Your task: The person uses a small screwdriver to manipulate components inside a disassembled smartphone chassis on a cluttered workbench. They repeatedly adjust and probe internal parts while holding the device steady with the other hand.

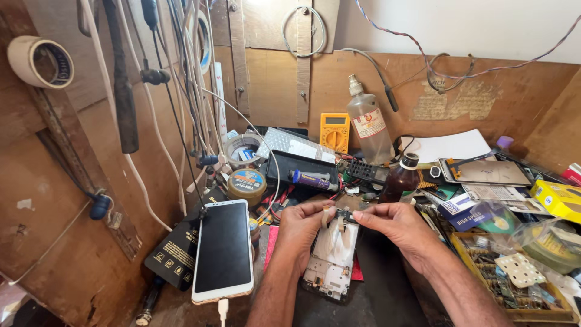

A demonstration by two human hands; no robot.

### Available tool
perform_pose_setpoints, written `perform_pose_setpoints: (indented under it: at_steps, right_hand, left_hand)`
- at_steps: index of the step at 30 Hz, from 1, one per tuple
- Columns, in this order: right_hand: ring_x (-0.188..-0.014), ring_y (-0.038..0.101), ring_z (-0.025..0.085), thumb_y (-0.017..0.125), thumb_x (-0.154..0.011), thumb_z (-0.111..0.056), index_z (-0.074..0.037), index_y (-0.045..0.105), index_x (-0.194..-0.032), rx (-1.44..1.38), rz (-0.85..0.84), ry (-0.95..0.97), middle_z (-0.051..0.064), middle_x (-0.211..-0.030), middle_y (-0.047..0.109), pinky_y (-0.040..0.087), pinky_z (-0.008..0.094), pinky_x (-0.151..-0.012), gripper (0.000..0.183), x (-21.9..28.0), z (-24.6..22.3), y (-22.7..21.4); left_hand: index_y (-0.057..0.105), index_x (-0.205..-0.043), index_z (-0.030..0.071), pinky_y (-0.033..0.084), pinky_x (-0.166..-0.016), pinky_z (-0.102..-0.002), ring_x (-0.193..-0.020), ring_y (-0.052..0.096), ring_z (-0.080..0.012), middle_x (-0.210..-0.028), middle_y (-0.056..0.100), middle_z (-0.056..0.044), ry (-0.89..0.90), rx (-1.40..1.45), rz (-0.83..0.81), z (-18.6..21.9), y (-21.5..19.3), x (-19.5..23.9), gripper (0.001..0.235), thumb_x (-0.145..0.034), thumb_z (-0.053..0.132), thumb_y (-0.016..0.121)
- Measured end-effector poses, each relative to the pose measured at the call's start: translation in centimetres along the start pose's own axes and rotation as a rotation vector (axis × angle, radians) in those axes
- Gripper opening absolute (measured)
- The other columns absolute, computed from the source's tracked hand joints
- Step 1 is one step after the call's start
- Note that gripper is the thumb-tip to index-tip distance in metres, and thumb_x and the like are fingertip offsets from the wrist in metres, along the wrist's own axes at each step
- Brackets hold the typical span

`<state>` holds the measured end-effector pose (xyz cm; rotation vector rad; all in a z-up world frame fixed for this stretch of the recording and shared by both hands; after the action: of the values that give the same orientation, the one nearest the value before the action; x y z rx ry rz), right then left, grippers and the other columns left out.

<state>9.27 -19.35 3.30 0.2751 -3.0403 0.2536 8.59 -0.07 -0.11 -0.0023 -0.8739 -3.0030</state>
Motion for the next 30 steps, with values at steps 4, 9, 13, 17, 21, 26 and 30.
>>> perform_pose_setpoints:
  at_steps: [4,9,13,17,21,26,30]
  right_hand:
    - [-0.079,0.063,0.009,0.084,-0.08,-0.024,-0.002,0.082,-0.089,0.031,-0.001,-0.008,0.004,-0.083,0.076,0.048,0.025,-0.075,0.024,-0.2,0.1,0.2]
    - [-0.073,0.06,0.009,0.086,-0.079,-0.022,0.0,0.081,-0.086,0.07,0.003,-0.022,0.004,-0.079,0.074,0.046,0.027,-0.07,0.024,-0.7,0.3,0.0]
    - [-0.071,0.06,0.01,0.088,-0.079,-0.021,0.002,0.08,-0.085,0.069,0.022,-0.021,0.005,-0.078,0.073,0.046,0.027,-0.069,0.024,-0.8,0.4,0.0]
    - [-0.074,0.062,0.01,0.083,-0.083,-0.021,0.002,0.083,-0.092,0.05,-0.022,-0.046,0.004,-0.081,0.076,0.048,0.028,-0.071,0.025,0.1,-0.6,0.6]
    - [-0.088,0.071,0.008,0.074,-0.086,-0.021,-0.004,0.081,-0.107,0.032,0.043,-0.16,0.003,-0.093,0.082,0.053,0.024,-0.084,0.028,1.4,-1.9,0.0]
    - [-0.086,0.071,0.011,0.077,-0.085,-0.014,-0.003,0.082,-0.112,0.118,0.074,-0.246,0.008,-0.099,0.084,0.055,0.026,-0.081,0.029,2.2,-2.1,0.2]
    - [-0.084,0.071,0.01,0.079,-0.082,-0.009,-0.005,0.082,-0.11,0.194,0.085,-0.295,0.007,-0.097,0.084,0.056,0.025,-0.078,0.029,2.2,-2.3,0.7]
  left_hand:
    - [0.076,-0.11,-0.007,0.059,-0.066,-0.027,-0.074,0.072,-0.0139,-0.092,0.078,-0.012,0.014,-0.008,0.016,0.4,0.1,0.1,0.029,-0.082,0.0,0.078]
    - [0.078,-0.109,-0.005,0.058,-0.061,-0.027,-0.069,0.07,-0.014,-0.088,0.077,-0.013,-0.005,-0.039,0.074,0.4,0.3,0.5,0.027,-0.082,-0.002,0.077]
    - [0.078,-0.108,-0.005,0.058,-0.061,-0.026,-0.069,0.071,-0.0131,-0.087,0.078,-0.012,0.007,-0.054,0.068,0.7,0.4,0.7,0.027,-0.082,-0.002,0.077]
    - [0.078,-0.108,-0.005,0.058,-0.061,-0.026,-0.069,0.071,-0.0132,-0.087,0.078,-0.012,-0.007,-0.058,0.064,0.8,0.4,0.5,0.027,-0.082,-0.001,0.076]
    - [0.078,-0.109,-0.004,0.056,-0.06,-0.025,-0.069,0.069,-0.012,-0.087,0.077,-0.01,0.026,-0.104,0.069,0.3,0.0,0.2,0.026,-0.083,0.0,0.075]
    - [0.076,-0.108,-0.007,0.058,-0.062,-0.027,-0.069,0.07,-0.0132,-0.087,0.077,-0.011,0.027,-0.038,0.053,-0.3,-0.2,-0.4,0.025,-0.084,-0.002,0.075]
    - [0.076,-0.109,-0.008,0.059,-0.061,-0.028,-0.069,0.071,-0.0146,-0.088,0.078,-0.013,0.011,0.02,0.06,-0.4,-0.4,-0.3,0.026,-0.085,0.001,0.072]
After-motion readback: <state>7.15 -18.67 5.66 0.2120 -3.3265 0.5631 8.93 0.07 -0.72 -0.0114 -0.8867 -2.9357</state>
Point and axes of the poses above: each hand's wrist, its own x-axis away from the middle knuckle, its own y-axis out of the palm, z = x × y, the point moved 9 cm from there along -x, towards the middle knuckle
